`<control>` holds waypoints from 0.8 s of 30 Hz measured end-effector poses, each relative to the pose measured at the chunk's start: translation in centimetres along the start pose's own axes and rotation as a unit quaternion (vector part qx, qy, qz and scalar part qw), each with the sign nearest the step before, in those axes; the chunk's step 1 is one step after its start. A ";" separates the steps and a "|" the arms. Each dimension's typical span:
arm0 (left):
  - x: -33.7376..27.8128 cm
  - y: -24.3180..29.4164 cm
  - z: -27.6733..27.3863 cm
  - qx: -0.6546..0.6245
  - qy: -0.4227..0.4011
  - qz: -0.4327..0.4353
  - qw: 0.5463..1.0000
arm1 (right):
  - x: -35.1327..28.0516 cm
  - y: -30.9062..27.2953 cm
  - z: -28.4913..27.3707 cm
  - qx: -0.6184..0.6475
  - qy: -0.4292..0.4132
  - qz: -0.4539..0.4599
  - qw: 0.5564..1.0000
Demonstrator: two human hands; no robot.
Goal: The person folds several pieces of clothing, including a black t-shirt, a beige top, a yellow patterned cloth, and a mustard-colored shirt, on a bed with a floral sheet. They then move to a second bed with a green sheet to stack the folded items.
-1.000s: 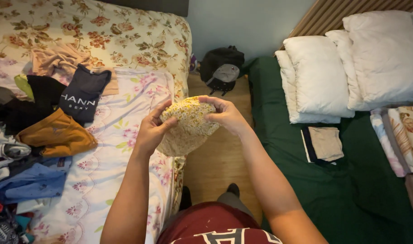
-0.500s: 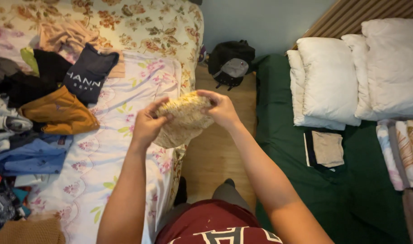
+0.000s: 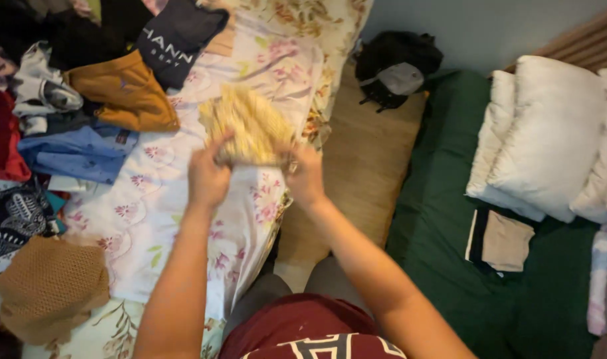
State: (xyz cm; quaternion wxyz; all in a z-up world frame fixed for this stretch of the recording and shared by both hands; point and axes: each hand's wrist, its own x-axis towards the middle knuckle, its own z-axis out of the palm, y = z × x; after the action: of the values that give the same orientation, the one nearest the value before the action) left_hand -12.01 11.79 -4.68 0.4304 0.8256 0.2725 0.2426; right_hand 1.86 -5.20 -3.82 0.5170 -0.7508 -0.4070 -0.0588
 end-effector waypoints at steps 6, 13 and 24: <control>-9.4 -8.1 3.1 0.067 -0.190 -0.281 0.938 | -13.8 7.1 3.9 -0.171 -0.317 0.220 0.906; -12.4 -12.2 4.4 -0.002 -0.224 -0.330 0.917 | -19.0 8.2 4.0 0.048 -0.240 0.434 0.867; -11.4 -19.0 8.0 0.068 -0.179 -0.487 0.852 | -18.3 13.1 6.0 0.005 -0.222 0.601 0.768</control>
State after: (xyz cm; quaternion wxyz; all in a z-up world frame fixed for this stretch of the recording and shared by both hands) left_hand -19.88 8.82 -26.71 0.4779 0.6437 0.5733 -0.1690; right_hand -3.49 -12.06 -25.44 0.3462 -0.8315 0.0233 0.4339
